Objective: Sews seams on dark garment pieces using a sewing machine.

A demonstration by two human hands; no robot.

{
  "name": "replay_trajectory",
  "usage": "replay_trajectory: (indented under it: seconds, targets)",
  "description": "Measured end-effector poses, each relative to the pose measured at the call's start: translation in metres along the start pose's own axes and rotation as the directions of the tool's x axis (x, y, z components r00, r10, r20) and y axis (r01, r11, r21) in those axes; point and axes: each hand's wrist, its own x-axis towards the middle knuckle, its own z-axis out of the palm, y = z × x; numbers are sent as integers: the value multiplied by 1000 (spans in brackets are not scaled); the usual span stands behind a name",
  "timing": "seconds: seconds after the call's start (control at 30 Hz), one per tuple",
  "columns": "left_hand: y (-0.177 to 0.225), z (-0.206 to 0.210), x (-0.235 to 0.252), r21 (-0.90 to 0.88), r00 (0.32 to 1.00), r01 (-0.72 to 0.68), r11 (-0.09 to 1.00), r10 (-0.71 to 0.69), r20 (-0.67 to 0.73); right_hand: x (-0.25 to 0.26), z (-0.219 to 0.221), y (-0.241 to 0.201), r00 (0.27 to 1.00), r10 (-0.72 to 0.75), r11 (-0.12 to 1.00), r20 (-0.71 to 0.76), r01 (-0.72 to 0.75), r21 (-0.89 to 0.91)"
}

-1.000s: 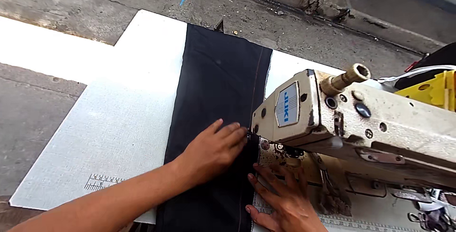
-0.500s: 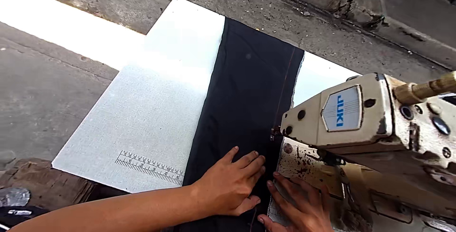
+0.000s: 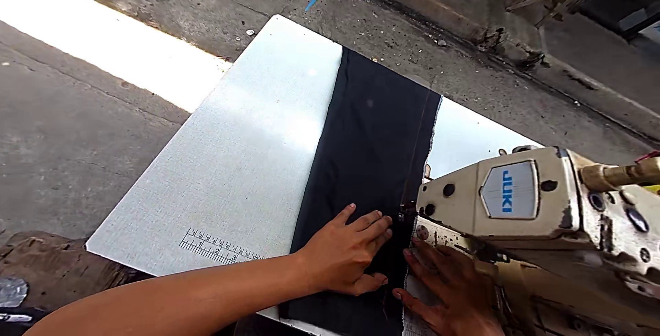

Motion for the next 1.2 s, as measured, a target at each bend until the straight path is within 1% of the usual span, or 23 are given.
replay_trajectory:
  seconds: [0.13,0.23,0.3,0.37,0.43,0.5,0.53,0.6,0.63,0.7,0.73,0.77,0.83,0.87,0.9,0.93,0.97,1.0,1.03,1.07,1.1,1.13,1.2]
  targets:
    - [-6,-2,12,-21,999,25,999,-24,38,9,2,7,997,-42,999,-67,43,10]
    - [-7,18,9,11,998,9,1000,-9,55,2,-9,-6,999,-40,996,3,39,82]
    - [-9,29,4,86,999,-35,996,36,-18,-9,-13,-14,999,-37,995,35,34,90]
    - [-6,28,-5,171,994,-32,985,49,-97,-18,-13,-21,999,-37,994,40,32,107]
    - [5,15,-26,262,984,88,961,-43,-173,-22,-13,-21,999,-22,990,47,15,141]
    - [20,-3,-55,295,933,319,901,-244,-266,-25,-12,-18,998,0,981,55,-11,194]
    - [25,-11,-69,256,886,435,863,-360,-292,-26,-11,-17,999,9,975,52,-20,219]
    - [34,-21,-86,79,777,607,791,-570,-267,-27,-11,-16,999,16,969,50,-27,244]
    - [37,-22,-89,-18,736,643,766,-625,-260,-28,-11,-16,998,16,968,57,-30,250]
    - [43,-22,-88,-146,701,644,751,-656,-280,-27,-12,-17,997,18,965,77,-38,258]
    - [45,-23,-86,-136,704,634,761,-641,-307,-26,-12,-18,997,19,966,78,-38,255]
    - [47,-27,-84,-73,716,635,769,-622,-318,-25,-13,-18,997,21,968,78,-40,249]
    - [50,-32,-75,93,734,671,736,-641,-224,-26,-15,-21,996,26,970,87,-46,239]
    - [53,-30,-68,173,743,669,723,-641,-192,-26,-16,-22,995,25,972,92,-46,232]
    - [56,-23,-61,244,794,605,757,-554,-250,-26,-17,-22,996,22,973,91,-43,227]
    - [58,-15,-52,307,860,491,815,-398,-319,-26,-18,-22,996,22,974,85,-41,223]
    - [64,-11,-40,321,916,349,880,-248,-316,-26,-18,-22,997,24,974,79,-41,222]
    - [68,-9,-26,282,964,186,941,-119,-239,-26,-18,-23,997,25,974,78,-41,221]
    - [68,-6,-14,214,991,45,976,-17,-130,-25,-18,-24,996,23,976,82,-40,215]
    - [64,-2,-6,152,999,-26,988,29,-16,-25,-18,-25,996,20,979,84,-36,200]
    - [55,3,-3,120,997,-53,991,45,67,-25,-18,-25,997,16,982,79,-30,187]
    - [46,4,-3,103,993,-61,993,50,105,-25,-17,-24,998,9,984,69,-21,174]
    - [31,1,-7,96,991,-72,993,60,122,-25,-14,-22,999,1,988,36,-6,153]
